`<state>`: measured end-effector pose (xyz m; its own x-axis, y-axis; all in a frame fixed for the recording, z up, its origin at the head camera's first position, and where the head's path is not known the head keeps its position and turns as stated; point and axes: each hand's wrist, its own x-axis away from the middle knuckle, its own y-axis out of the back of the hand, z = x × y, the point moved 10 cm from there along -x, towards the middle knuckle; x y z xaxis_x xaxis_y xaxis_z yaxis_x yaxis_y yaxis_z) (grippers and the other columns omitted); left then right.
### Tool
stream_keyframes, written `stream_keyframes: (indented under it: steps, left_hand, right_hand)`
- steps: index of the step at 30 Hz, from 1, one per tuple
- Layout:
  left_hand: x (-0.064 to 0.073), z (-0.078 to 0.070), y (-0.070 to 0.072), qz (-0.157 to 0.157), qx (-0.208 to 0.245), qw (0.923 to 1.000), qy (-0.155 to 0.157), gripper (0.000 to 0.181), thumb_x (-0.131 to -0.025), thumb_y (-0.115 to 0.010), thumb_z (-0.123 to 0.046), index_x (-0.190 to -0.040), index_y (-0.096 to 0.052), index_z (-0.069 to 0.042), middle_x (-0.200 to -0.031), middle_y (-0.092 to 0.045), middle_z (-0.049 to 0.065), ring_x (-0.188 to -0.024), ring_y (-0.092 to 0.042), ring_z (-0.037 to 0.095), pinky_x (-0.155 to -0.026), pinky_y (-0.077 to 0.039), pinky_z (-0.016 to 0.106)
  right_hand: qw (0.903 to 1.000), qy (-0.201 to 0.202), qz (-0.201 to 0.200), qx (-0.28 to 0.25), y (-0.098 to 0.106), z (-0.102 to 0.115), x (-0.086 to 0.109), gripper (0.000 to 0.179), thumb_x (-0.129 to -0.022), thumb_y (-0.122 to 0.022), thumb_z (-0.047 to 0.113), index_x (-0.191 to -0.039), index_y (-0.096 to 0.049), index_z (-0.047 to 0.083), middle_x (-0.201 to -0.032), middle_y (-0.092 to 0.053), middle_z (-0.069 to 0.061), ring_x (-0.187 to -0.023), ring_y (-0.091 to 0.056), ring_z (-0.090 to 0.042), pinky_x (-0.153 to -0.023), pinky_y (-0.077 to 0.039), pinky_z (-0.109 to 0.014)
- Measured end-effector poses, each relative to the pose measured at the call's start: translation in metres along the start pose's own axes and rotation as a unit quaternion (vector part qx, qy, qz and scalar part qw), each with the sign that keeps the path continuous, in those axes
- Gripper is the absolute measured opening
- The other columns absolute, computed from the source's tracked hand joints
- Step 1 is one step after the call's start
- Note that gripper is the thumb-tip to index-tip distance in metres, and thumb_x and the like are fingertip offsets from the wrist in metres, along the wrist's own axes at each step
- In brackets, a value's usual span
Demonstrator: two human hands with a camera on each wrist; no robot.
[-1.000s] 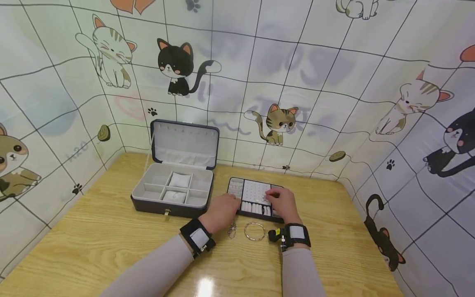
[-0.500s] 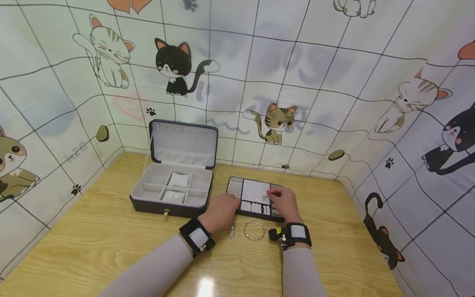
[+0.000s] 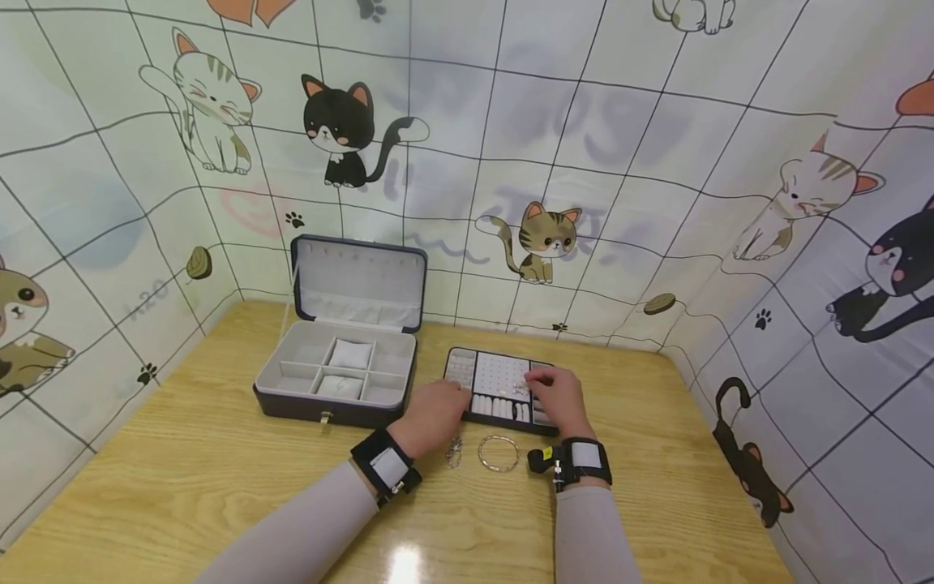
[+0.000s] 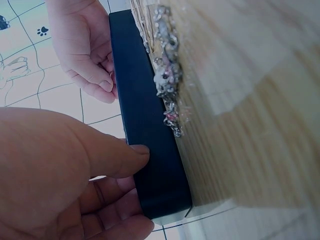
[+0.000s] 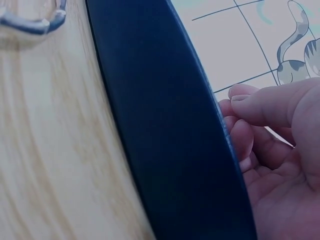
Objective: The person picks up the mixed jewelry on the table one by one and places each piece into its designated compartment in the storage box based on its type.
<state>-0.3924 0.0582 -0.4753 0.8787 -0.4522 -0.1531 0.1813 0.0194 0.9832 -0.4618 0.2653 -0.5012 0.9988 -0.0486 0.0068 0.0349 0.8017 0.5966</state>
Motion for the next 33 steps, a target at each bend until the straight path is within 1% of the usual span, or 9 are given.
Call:
stream_keyframes:
  steps: [3, 9, 14, 20, 24, 29, 33]
  left_hand:
    - [-0.0001, 0.0003, -0.0011, -0.001, -0.001, 1.0, 0.0, 0.006, -0.099, -0.071, -0.022, -0.1, -0.076, -0.017, -0.086, -0.07, 0.0, -0.077, -0.065, 0.016, -0.054, -0.052, 0.03]
    - [0.0001, 0.0004, 0.0009, -0.008, -0.001, 1.0, -0.001, 0.006, -0.099, -0.071, -0.021, -0.098, -0.075, -0.017, -0.084, -0.069, 0.0, -0.075, -0.064, 0.016, -0.054, -0.05, 0.03]
    - [-0.0003, 0.0008, -0.0011, 0.0, -0.001, 1.0, 0.002, 0.006, -0.099, -0.071, -0.021, -0.099, -0.076, -0.016, -0.084, -0.069, 0.0, -0.075, -0.063, 0.016, -0.052, -0.05, 0.03]
    - [0.0012, -0.0009, 0.0008, -0.002, -0.002, 1.0, 0.001, 0.007, -0.099, -0.071, -0.021, -0.096, -0.075, -0.017, -0.082, -0.069, 0.0, -0.073, -0.063, 0.016, -0.052, -0.049, 0.03]
    - [0.0009, -0.0006, -0.0014, 0.004, 0.003, 1.0, 0.005, 0.006, -0.099, -0.071, -0.021, -0.096, -0.075, -0.018, -0.082, -0.068, 0.0, -0.074, -0.063, 0.016, -0.052, -0.05, 0.031]
    - [-0.0007, 0.0003, -0.0032, 0.007, -0.001, 0.9999, 0.009, 0.005, -0.099, -0.072, -0.021, -0.096, -0.075, -0.018, -0.082, -0.069, 0.0, -0.073, -0.063, 0.016, -0.051, -0.05, 0.032]
    - [-0.0014, 0.0, -0.0013, 0.01, -0.005, 0.9999, 0.007, 0.005, -0.099, -0.071, -0.021, -0.098, -0.076, -0.018, -0.084, -0.069, 0.0, -0.074, -0.063, 0.016, -0.053, -0.051, 0.032]
  right_hand:
    - [1.0, -0.005, 0.001, -0.002, -0.0008, -0.0002, -0.0003, 0.02, -0.104, -0.066, 0.02, -0.118, -0.079, 0.014, -0.131, -0.072, -0.012, -0.12, -0.063, -0.029, -0.103, -0.052, -0.047]
    - [0.9999, -0.007, -0.001, -0.007, -0.0009, 0.001, 0.0007, 0.021, -0.104, -0.066, 0.021, -0.119, -0.079, 0.015, -0.13, -0.072, -0.012, -0.12, -0.063, -0.03, -0.104, -0.052, -0.049]
    - [1.0, -0.002, -0.001, -0.005, -0.0017, 0.0017, 0.0014, 0.021, -0.105, -0.066, 0.021, -0.12, -0.078, 0.015, -0.132, -0.072, -0.012, -0.123, -0.063, -0.03, -0.106, -0.051, -0.051]
    - [1.0, -0.002, 0.0, 0.006, -0.0022, 0.0001, 0.0019, 0.021, -0.104, -0.066, 0.021, -0.12, -0.078, 0.016, -0.132, -0.072, -0.012, -0.123, -0.064, -0.031, -0.106, -0.051, -0.052]
    - [1.0, -0.003, -0.001, 0.009, -0.0019, 0.0007, 0.0032, 0.021, -0.104, -0.066, 0.02, -0.12, -0.078, 0.014, -0.132, -0.072, -0.013, -0.124, -0.063, -0.032, -0.107, -0.051, -0.052]
    - [1.0, -0.002, -0.003, 0.009, -0.0007, 0.0016, 0.0029, 0.022, -0.104, -0.065, 0.021, -0.121, -0.078, 0.014, -0.133, -0.071, -0.013, -0.124, -0.063, -0.031, -0.107, -0.051, -0.052]
    - [1.0, 0.002, -0.007, 0.003, 0.0005, 0.0026, 0.0031, 0.022, -0.104, -0.065, 0.022, -0.121, -0.077, 0.014, -0.132, -0.071, -0.013, -0.124, -0.063, -0.032, -0.107, -0.05, -0.052]
